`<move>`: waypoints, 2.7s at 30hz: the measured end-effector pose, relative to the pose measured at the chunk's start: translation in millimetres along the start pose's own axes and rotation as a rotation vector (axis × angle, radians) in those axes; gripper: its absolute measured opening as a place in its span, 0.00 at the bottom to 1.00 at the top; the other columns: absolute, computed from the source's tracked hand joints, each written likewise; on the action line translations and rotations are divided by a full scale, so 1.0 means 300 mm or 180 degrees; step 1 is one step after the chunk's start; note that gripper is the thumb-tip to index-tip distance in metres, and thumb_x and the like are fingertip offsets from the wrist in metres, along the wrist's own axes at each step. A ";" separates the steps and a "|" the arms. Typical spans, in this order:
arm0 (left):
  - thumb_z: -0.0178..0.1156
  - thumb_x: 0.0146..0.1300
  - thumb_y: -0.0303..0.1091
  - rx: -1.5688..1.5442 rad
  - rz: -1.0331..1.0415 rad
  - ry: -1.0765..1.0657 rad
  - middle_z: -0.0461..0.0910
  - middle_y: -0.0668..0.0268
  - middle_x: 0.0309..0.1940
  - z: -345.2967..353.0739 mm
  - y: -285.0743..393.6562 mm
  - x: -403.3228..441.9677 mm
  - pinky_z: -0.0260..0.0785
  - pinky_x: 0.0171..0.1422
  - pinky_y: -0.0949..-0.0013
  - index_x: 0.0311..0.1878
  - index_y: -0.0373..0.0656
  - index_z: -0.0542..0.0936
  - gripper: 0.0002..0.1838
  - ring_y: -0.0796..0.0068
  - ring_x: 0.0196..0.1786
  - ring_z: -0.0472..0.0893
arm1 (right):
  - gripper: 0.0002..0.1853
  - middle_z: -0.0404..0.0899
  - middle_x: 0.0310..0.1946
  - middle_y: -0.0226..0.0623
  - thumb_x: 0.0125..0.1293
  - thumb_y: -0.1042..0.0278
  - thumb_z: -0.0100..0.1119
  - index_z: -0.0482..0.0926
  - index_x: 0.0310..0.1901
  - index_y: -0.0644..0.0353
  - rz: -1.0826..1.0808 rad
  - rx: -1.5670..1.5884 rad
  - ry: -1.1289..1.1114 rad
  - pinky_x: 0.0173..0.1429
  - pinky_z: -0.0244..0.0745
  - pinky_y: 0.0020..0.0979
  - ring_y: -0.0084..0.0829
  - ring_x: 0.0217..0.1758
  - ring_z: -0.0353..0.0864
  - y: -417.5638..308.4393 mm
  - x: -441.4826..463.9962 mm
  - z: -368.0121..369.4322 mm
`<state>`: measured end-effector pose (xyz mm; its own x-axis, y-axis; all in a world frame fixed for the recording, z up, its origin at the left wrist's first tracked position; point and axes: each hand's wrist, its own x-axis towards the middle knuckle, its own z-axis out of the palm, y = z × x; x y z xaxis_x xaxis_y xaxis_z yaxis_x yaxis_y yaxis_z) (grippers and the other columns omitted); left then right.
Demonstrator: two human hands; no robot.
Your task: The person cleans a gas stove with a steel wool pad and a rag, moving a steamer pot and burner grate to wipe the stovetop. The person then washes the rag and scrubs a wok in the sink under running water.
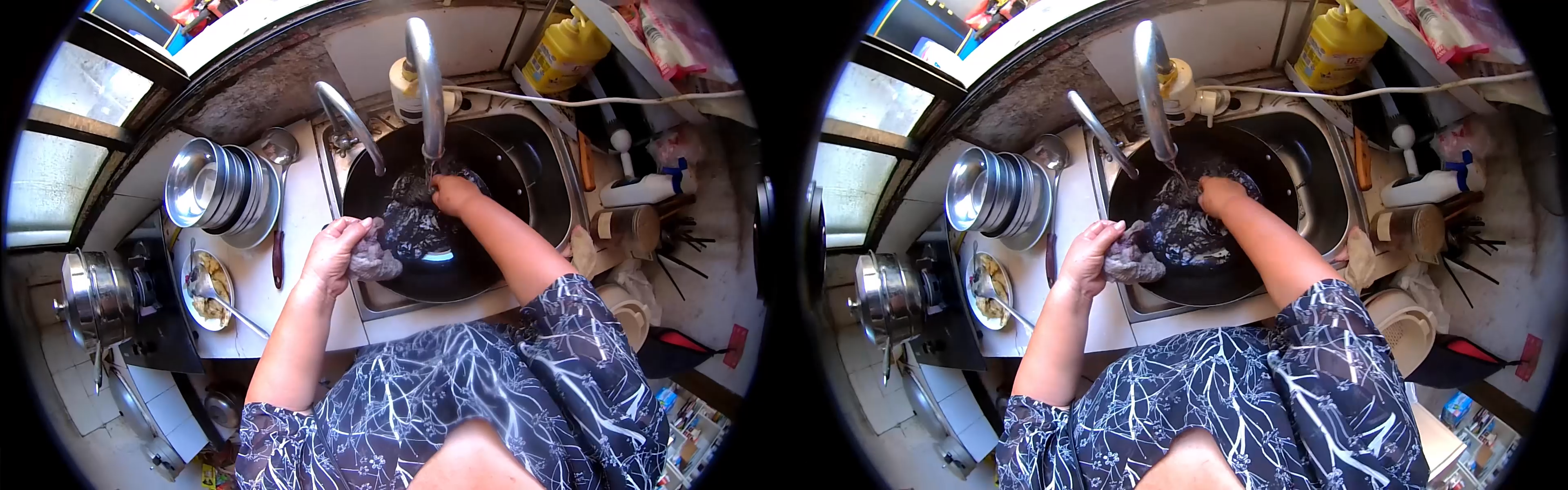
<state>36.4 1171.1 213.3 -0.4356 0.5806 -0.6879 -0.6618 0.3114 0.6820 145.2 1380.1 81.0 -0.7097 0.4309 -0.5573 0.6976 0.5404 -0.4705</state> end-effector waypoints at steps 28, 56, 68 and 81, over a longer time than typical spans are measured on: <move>0.56 0.57 0.28 0.0385 0.0570 0.0915 0.76 0.60 0.37 -0.111 -0.104 0.001 0.74 0.41 0.69 0.47 0.31 0.72 0.15 0.70 0.35 0.79 | 0.14 0.67 0.51 0.49 0.60 0.73 0.47 0.74 0.47 0.54 -0.1203 -0.0489 0.0218 0.56 0.70 0.44 0.50 0.57 0.68 0.021 -0.118 0.080; 0.48 0.57 0.23 0.0402 0.0830 0.0765 0.76 0.64 0.35 -0.067 -0.093 -0.031 0.72 0.40 0.71 0.49 0.35 0.74 0.16 0.75 0.34 0.77 | 0.15 0.70 0.52 0.42 0.55 0.74 0.52 0.79 0.46 0.55 -0.0507 -0.1334 -0.0552 0.55 0.73 0.42 0.47 0.55 0.71 0.098 -0.223 0.025; 0.47 0.58 0.22 0.0463 0.0833 0.0764 0.77 0.64 0.38 -0.049 -0.089 -0.040 0.72 0.40 0.73 0.52 0.35 0.73 0.17 0.76 0.35 0.77 | 0.20 0.64 0.53 0.50 0.51 0.72 0.54 0.71 0.49 0.62 -0.0397 0.0830 0.1653 0.60 0.66 0.41 0.51 0.57 0.66 -0.107 0.191 0.144; 0.47 0.58 0.23 0.0633 0.0862 0.0807 0.77 0.64 0.38 -0.069 -0.097 -0.016 0.72 0.42 0.74 0.53 0.35 0.73 0.18 0.77 0.36 0.77 | 0.22 0.70 0.53 0.39 0.45 0.72 0.62 0.78 0.46 0.47 -0.1174 -0.0739 -0.1619 0.58 0.69 0.39 0.44 0.57 0.70 0.069 -0.252 0.088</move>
<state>45.1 1143.9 191.6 -0.7305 0.4656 -0.4996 -0.3829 0.3266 0.8641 215.9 1339.7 95.4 -0.7232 -0.1756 -0.6679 0.3384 0.7530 -0.5643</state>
